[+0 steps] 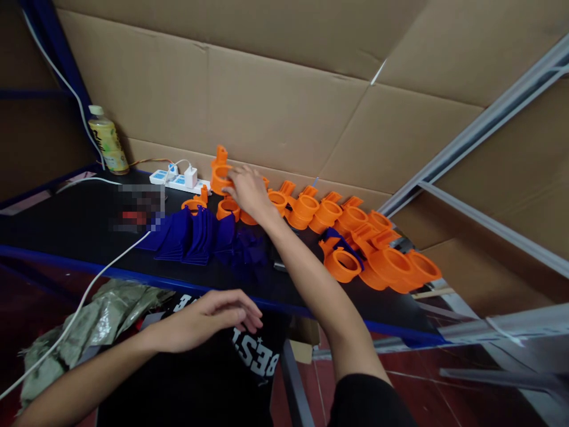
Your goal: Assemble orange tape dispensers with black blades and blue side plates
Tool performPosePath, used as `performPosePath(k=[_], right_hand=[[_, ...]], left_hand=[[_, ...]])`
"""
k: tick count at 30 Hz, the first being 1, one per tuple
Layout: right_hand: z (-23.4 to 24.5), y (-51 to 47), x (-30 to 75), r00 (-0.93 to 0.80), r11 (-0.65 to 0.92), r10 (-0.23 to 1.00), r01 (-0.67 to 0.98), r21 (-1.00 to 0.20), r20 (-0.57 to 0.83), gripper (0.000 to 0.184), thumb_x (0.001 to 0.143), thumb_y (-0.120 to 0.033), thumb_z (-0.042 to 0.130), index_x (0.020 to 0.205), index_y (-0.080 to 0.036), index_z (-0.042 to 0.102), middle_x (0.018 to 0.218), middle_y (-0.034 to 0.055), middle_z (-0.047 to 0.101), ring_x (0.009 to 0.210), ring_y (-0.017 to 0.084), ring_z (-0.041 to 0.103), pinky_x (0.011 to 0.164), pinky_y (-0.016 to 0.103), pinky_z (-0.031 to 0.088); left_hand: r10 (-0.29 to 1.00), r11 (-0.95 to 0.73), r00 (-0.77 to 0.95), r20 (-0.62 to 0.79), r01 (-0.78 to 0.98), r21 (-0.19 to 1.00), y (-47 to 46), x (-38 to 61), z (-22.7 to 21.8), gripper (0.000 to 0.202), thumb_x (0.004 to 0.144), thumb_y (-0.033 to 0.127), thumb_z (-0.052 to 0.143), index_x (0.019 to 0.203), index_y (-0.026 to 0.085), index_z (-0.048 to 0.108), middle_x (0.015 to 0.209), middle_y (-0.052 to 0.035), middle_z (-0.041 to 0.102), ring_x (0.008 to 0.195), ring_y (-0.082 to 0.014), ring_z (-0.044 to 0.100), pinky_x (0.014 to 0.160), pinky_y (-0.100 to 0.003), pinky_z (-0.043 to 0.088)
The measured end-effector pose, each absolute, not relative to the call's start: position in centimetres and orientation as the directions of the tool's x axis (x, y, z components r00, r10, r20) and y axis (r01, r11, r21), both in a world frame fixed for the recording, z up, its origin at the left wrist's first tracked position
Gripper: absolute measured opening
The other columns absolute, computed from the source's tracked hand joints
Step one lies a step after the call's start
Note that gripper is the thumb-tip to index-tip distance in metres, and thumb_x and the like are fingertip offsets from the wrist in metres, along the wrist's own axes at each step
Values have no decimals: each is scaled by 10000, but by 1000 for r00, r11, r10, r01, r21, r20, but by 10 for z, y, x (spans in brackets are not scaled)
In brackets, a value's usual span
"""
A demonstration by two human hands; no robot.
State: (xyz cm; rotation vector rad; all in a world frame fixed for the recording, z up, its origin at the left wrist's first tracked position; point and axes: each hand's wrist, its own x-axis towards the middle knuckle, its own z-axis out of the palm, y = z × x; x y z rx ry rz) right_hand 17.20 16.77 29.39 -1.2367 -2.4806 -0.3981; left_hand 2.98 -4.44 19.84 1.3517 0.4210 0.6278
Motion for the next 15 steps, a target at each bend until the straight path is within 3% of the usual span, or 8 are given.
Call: performPosePath(k=[4,7,11,15], right_hand=[[323,118,191,-512,697,585,714,-67,629,264,960,-420,619,1085,-199,693,1368,117,638,1290,296,553,1094,478,415],[326,54,202,-471,739,584,645,-194,661,222,929,-446,661,991,-237,700,1348,73,657,1266,288,597,1082,487,464],[294,-27,203,-580,813,576,477,-333,576,121,881,-363,738,950,-269,708,1330,66,673,1221,264,646,1018,435,555],[253,-66,205,-657,819,573,431,-379,490,200,868,-358,756,1058,-299,730,1343,79,668,1269,268,619,1029,437,561]], left_hand=[[905,79,399,146,-496,865,-38,27,201,310,967,425,551,1069,171,698,1022,-114,750,974,-260,705,903,-424,545],[980,-75,92,175,-647,759,-32,20,208,402,957,456,518,1246,205,638,1300,-129,684,1213,-299,625,985,-473,526],[981,-72,69,181,-736,673,-34,12,220,498,971,546,463,1323,223,604,1472,-108,584,1374,-311,521,1076,-455,483],[985,21,132,111,-729,684,-38,13,221,462,965,517,520,1319,228,590,1491,-122,570,1176,-310,677,929,-447,586]])
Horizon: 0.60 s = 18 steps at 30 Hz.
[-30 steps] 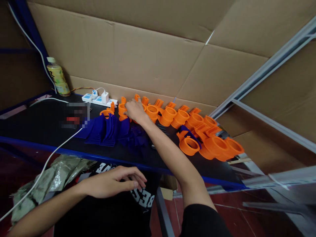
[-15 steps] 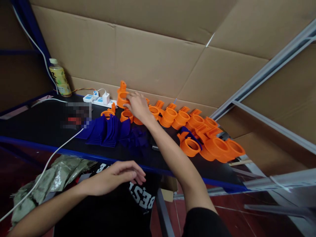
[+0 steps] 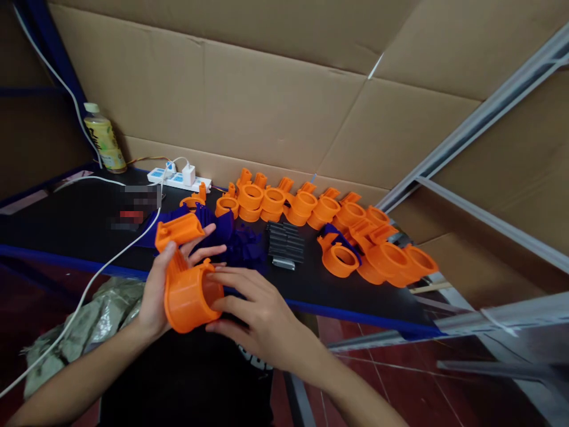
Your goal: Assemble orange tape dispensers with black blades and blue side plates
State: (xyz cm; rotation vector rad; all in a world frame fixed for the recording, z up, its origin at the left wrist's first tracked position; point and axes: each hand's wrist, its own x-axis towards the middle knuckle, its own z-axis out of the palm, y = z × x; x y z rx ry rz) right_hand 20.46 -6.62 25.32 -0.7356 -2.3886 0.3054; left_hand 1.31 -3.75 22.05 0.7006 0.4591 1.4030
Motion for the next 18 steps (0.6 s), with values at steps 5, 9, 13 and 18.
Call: performPosePath(k=[5,9,13,18], right_hand=[[226,-59,245,-455,664,739,617,-423,497,261,946,-329,649,1202,-336,696,1265,65,702,1165,260,674,982,456,579],[206,-33,293,-264,426,841,862,-277,473,222,964,-369,585,1126,-279,708,1124,89,733,1077,309,687,925,513,576],[186,-18,320,-261,339,879,931,-136,400,229,982,-344,523,1067,-250,713,1062,98,733,998,312,684,846,500,586],[179,-14,322,-278,340,873,936,-89,401,212,988,-310,505,1025,-247,704,1013,103,723,967,310,652,811,486,572]], left_hand=[[964,117,254,72,-654,747,-26,12,213,450,911,482,646,1239,178,587,1376,-177,656,801,-239,776,774,-409,632],[932,219,363,8,-578,786,-20,8,210,448,904,494,645,1163,129,621,1195,-200,748,758,-252,781,696,-349,627],[898,294,437,-54,-503,813,-21,12,207,413,909,494,630,1085,120,627,1116,-201,770,738,-262,783,617,-324,620],[868,303,494,-49,-449,840,-23,21,204,403,917,490,638,1120,143,605,1238,-195,719,723,-234,776,595,-323,627]])
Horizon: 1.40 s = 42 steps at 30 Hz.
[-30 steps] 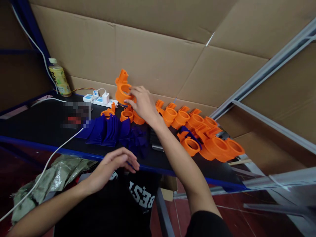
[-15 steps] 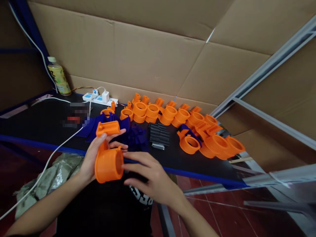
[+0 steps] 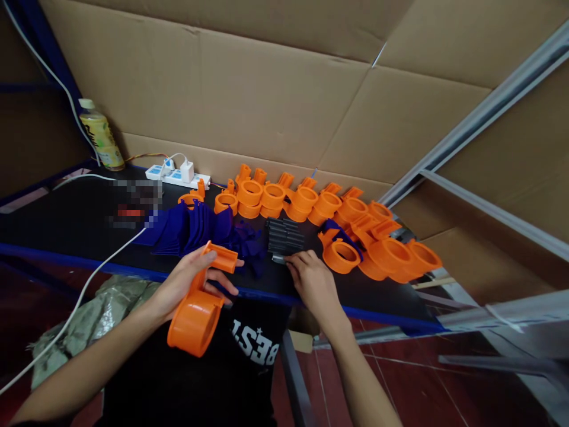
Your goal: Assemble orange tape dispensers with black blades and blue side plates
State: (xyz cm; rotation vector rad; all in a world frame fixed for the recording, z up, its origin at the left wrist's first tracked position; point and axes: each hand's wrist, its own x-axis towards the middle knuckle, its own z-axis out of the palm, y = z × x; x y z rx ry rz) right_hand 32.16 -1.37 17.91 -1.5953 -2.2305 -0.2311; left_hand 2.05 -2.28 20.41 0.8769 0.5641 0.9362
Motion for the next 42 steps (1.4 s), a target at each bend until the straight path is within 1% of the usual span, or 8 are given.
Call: performPosePath(k=[6,13,17,25,29,34,39,42], right_hand=[[184,-5,328,-220,311,889,934,-176,401,142,949,-309,565,893,-238,675,942,96,709,929,300,658,775,464,554],[214,-16,306,-169,385,895,760,-523,412,236,920,-441,661,906,-209,704,877,69,721,799,222,665,700,353,529],[242,-34,268,-256,465,880,640,-612,400,154,901,-364,719,920,-212,732,865,40,722,788,182,662,715,313,518],[239,-31,241,-376,554,828,663,-503,417,46,909,-248,715,907,-235,760,863,35,716,859,194,636,773,337,505],[229,-32,232,-366,576,806,667,-473,465,95,930,-272,693,955,-249,782,894,45,704,908,202,625,787,337,512],[222,-21,245,-313,560,803,688,-461,507,235,957,-331,656,1161,-255,744,1037,57,727,961,205,660,845,352,542],[211,11,294,-210,375,841,891,-257,499,238,957,-347,630,1127,-219,737,1081,87,747,1042,287,651,893,454,537],[203,24,314,-239,341,870,923,-176,432,224,950,-301,626,1127,-209,727,1094,85,745,1061,294,641,904,464,542]], left_hand=[[864,271,502,-31,-413,869,-23,23,198,435,905,509,666,1139,150,590,1180,-177,730,731,-224,775,609,-299,621],[854,275,518,-45,-376,885,-22,27,195,432,839,409,774,1155,167,607,1238,-147,692,810,-237,780,671,-334,643],[846,298,527,-79,-345,890,-24,30,194,469,805,378,811,1175,171,611,1148,-119,711,849,-250,776,687,-337,645],[827,302,558,-69,-338,891,-26,34,186,468,814,369,806,1186,177,595,1096,-97,703,858,-245,772,715,-358,651],[807,339,584,-85,-342,876,-27,35,185,374,875,392,735,1147,173,601,997,-63,677,828,-254,776,689,-360,650],[823,398,555,-122,-410,821,-24,34,188,332,928,357,659,1196,178,575,1031,-92,699,836,-275,778,692,-397,651],[840,429,518,-160,-453,782,-21,33,191,280,947,337,627,1147,142,620,1227,-170,680,892,-289,771,688,-393,654],[843,435,511,-169,-462,773,-21,32,193,280,947,335,630,1146,138,631,1275,-184,667,930,-300,765,697,-391,655]])
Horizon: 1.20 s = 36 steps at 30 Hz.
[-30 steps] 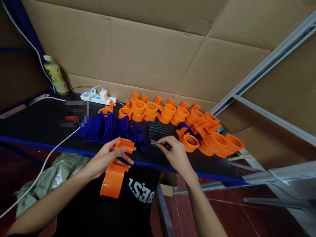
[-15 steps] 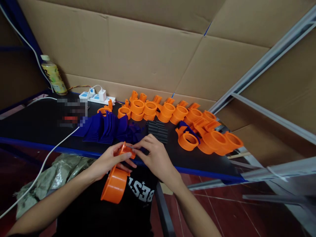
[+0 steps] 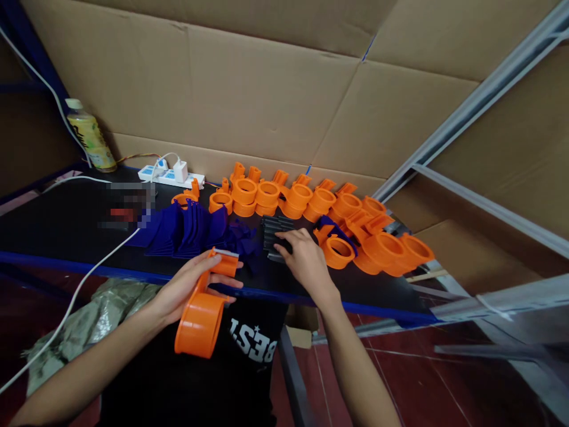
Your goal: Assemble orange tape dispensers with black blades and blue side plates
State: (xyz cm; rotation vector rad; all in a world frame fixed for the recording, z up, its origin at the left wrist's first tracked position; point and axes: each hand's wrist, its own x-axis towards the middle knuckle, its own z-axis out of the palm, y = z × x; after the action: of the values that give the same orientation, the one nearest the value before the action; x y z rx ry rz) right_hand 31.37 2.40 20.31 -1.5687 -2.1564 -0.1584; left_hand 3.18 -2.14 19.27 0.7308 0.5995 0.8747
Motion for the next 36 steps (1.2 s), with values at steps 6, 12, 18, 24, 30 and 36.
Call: performPosePath(k=[6,12,18,24,30,36], right_hand=[[194,28,321,-302,370,865,924,-102,400,199,941,-233,616,1113,-220,715,1114,66,734,1074,285,616,904,439,545],[193,32,323,-344,401,845,914,-58,409,209,944,-195,588,1115,-201,707,1073,89,730,1036,286,611,870,438,549],[202,28,324,-389,496,768,864,-88,510,168,958,-272,605,1072,-195,700,1064,110,719,1027,275,621,891,449,535],[225,3,304,-335,639,660,721,-268,673,122,902,-230,700,1023,-224,684,1015,79,709,966,236,656,877,416,527],[235,-23,265,-477,750,637,564,-345,605,184,889,-163,705,1054,-240,688,1020,66,712,976,222,644,882,413,537],[218,-28,244,-425,709,652,634,-307,627,181,935,-187,657,1097,-245,715,1037,79,682,964,214,630,834,395,553]], left_hand=[[835,444,525,-163,-468,764,-23,32,193,291,951,345,630,1153,136,633,1299,-191,663,950,-305,760,723,-407,657],[841,431,519,-151,-473,769,-23,31,192,292,939,352,656,1140,142,630,1245,-169,679,950,-302,761,718,-398,659],[855,402,504,-120,-499,768,-23,32,189,313,929,369,679,1150,159,608,1130,-141,704,976,-323,755,769,-449,650],[878,373,465,-112,-520,768,-24,35,187,315,906,339,715,1144,170,596,1201,-151,687,1031,-333,741,791,-452,640],[878,364,468,-96,-523,771,-28,38,188,327,899,302,726,1155,187,558,1130,-112,694,1039,-318,739,802,-437,636],[880,347,469,-78,-522,779,-32,41,190,312,895,291,724,1130,189,546,1040,-78,696,989,-298,748,788,-437,636]])
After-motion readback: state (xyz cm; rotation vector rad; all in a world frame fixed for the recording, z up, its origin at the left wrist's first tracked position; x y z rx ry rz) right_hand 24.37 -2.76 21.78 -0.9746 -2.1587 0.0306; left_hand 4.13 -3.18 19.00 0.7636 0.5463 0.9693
